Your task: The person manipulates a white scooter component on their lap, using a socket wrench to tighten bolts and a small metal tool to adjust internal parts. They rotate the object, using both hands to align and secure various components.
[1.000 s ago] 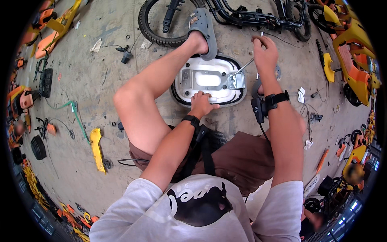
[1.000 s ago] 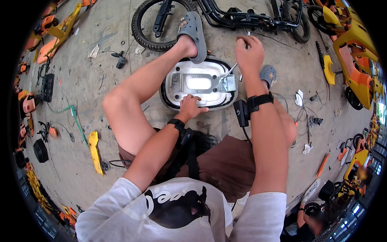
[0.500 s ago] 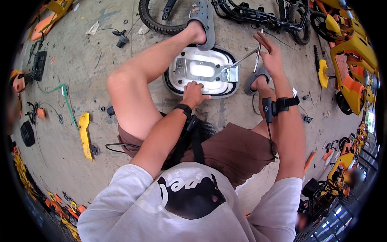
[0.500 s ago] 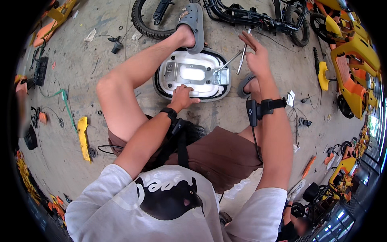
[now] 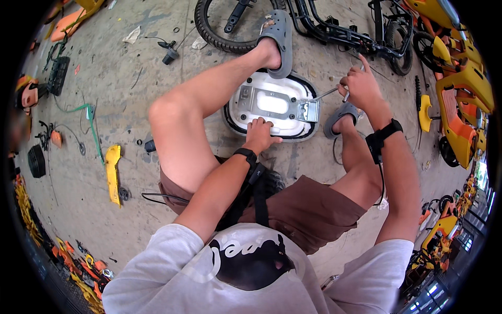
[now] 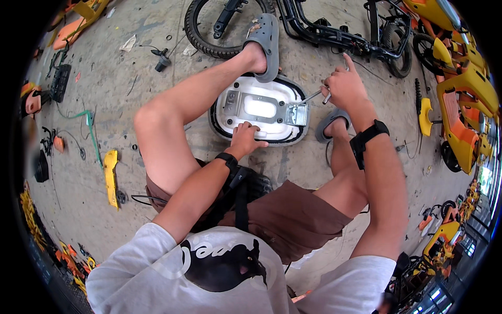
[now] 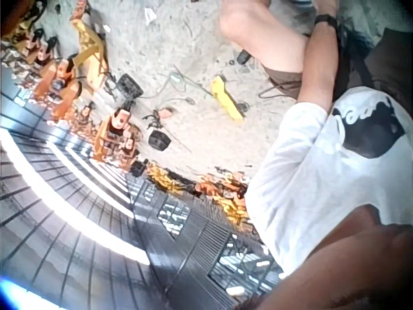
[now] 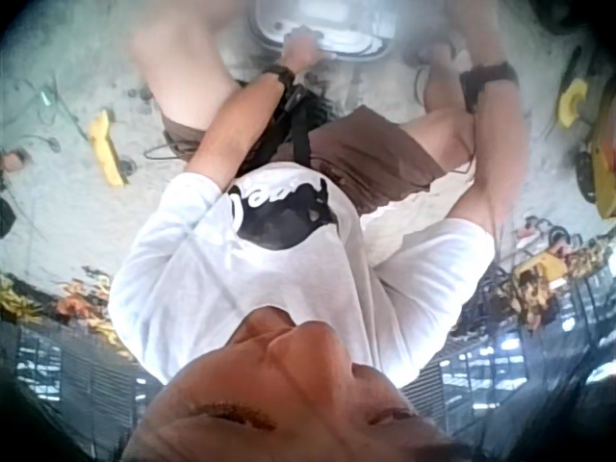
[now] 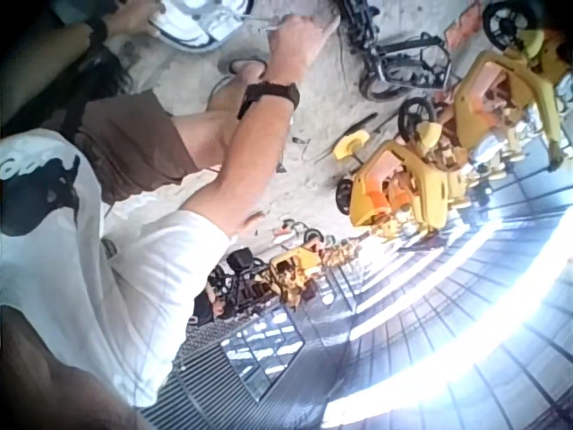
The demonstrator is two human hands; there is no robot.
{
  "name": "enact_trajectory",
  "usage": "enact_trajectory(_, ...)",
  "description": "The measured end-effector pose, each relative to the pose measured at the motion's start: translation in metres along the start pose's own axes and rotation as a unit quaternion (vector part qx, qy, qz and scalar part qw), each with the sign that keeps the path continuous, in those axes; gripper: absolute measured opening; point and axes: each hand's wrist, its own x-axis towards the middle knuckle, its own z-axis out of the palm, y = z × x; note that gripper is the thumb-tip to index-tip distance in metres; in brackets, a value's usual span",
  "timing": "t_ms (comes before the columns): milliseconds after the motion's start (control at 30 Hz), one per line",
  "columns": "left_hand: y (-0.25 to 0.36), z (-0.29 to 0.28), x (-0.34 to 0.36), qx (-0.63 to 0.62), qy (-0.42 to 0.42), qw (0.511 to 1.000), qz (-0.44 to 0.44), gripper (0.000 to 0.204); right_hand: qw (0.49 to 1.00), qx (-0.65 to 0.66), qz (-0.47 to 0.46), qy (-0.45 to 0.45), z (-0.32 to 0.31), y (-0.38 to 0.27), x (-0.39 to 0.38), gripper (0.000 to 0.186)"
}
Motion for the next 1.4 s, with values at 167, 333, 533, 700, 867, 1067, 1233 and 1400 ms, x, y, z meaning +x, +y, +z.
enact_trajectory(167, -0.001, 0.0, 0.003, -0.009, -0.011, 1.0, 0.005, 0.065, 0.993, 0.07, -0.093, 0.01, 0.013, -0.004, 0.003, 0.023)
enact_trajectory(333, 0.0, -0.003, 0.006, -0.008, -0.038, 0.999, -0.019, 0.067, 0.994, 0.088, -0.04, 0.041, 0.013, -0.012, 0.012, 0.03)
enact_trajectory(533, 0.002, -0.004, 0.008, -0.007, -0.046, 0.999, -0.028, 0.069, 0.978, 0.159, 0.132, 0.032, 0.012, -0.015, 0.027, 0.03)
enact_trajectory(700, 0.003, -0.006, 0.007, -0.009, -0.044, 0.999, -0.028, 0.068, 0.974, 0.154, 0.166, -0.022, -0.009, -0.032, 0.05, 0.03)
enact_trajectory(867, 0.002, -0.003, 0.005, -0.023, -0.024, 0.999, -0.016, 0.067, 0.974, 0.139, 0.172, -0.039, -0.011, -0.03, 0.056, 0.033)
enact_trajectory(1067, 0.006, -0.007, 0.005, -0.014, -0.037, 0.999, -0.021, 0.067, 0.985, 0.135, 0.08, -0.074, -0.002, -0.011, 0.029, 0.023)
enact_trajectory(1233, 0.002, -0.005, 0.006, -0.016, -0.037, 0.999, -0.017, 0.068, 0.986, 0.163, -0.004, -0.043, 0.01, 0.002, 0.003, 0.015)
enact_trajectory(1400, 0.002, -0.004, 0.008, -0.008, -0.045, 0.999, -0.022, 0.068, 0.984, 0.162, -0.069, 0.001, 0.029, 0.006, -0.013, 0.01)
